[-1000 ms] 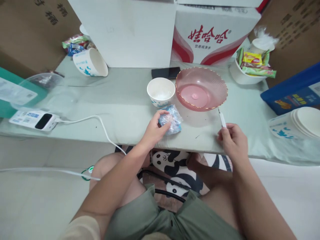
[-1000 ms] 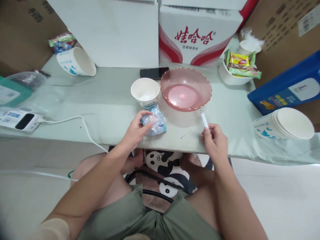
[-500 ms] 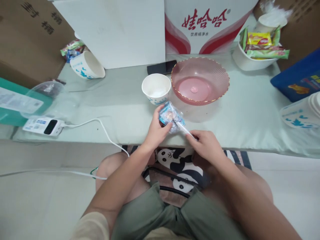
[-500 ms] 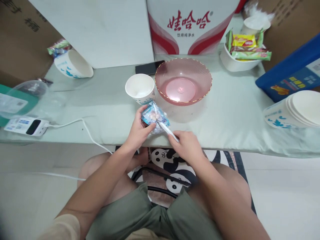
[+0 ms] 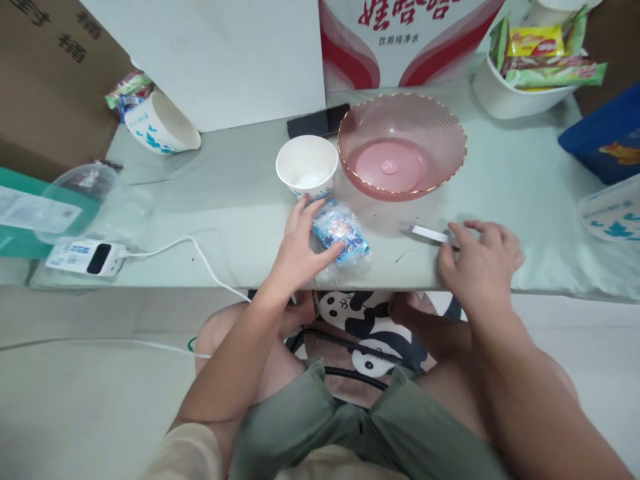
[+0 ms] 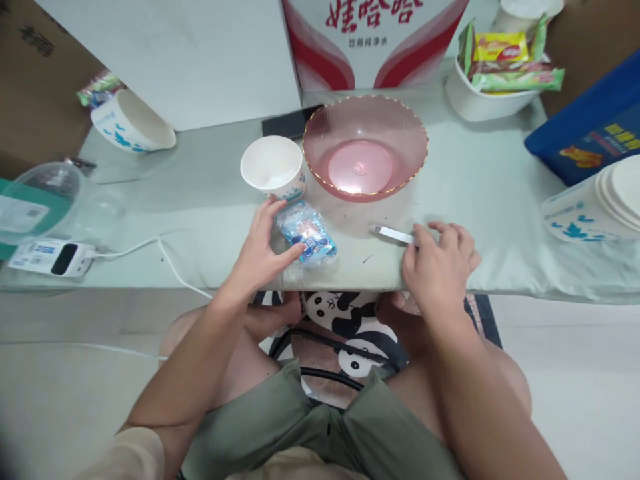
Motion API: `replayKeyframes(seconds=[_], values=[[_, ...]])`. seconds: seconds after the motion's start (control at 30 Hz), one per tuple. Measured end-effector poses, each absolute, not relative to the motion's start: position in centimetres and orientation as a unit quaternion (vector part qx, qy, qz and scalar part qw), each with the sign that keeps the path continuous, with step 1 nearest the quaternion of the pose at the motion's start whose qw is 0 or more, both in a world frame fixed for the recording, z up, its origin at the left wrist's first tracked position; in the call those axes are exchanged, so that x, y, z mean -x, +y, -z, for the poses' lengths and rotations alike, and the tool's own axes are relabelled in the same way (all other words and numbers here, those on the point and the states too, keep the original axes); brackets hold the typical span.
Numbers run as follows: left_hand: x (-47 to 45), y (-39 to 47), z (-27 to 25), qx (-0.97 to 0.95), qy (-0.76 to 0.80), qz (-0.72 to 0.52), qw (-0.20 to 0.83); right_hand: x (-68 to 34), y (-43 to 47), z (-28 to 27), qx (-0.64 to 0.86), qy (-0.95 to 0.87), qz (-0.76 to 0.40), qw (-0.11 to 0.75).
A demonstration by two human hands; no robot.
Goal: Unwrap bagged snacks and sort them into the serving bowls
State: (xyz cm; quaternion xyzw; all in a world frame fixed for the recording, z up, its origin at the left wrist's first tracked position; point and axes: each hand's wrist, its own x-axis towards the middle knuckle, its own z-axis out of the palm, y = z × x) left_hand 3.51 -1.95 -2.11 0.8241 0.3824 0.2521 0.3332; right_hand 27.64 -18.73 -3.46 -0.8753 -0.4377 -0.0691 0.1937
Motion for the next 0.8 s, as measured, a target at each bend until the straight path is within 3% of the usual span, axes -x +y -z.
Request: replayKeyframes(seconds=[0.07,0.13,0.27,0.6,0.8], values=[[-3.6,-1.5,2.2,-0.816,0.384,-0.242,0.357,-26.3,-17.8,3.3,0.847,-0.468,0.090,0.236],[-3.8,-1.5,2.2,-0.795,0.412,-0.244,0.372,-24.0,-17.0,3.0,0.771,-0.571,0.029,0.281],[-4.0,-1.7,1.5,-0.734,0.480,-0.291,0.382,-20.4,-16.0,2.8,0.656,-0.697,-0.086,0.277],[-0.8,0.7,0.0,-0.639,0.550,-0.330,0.424,-26.6,-18.3,2.9,0.762,-0.562,-0.001,0.322],[-1.4,-0.2,-0.6,-0.771,0.397,-0.304,0.393,-24.8,-17.3,1.5,0.753,-0.567,0.008,0.332]])
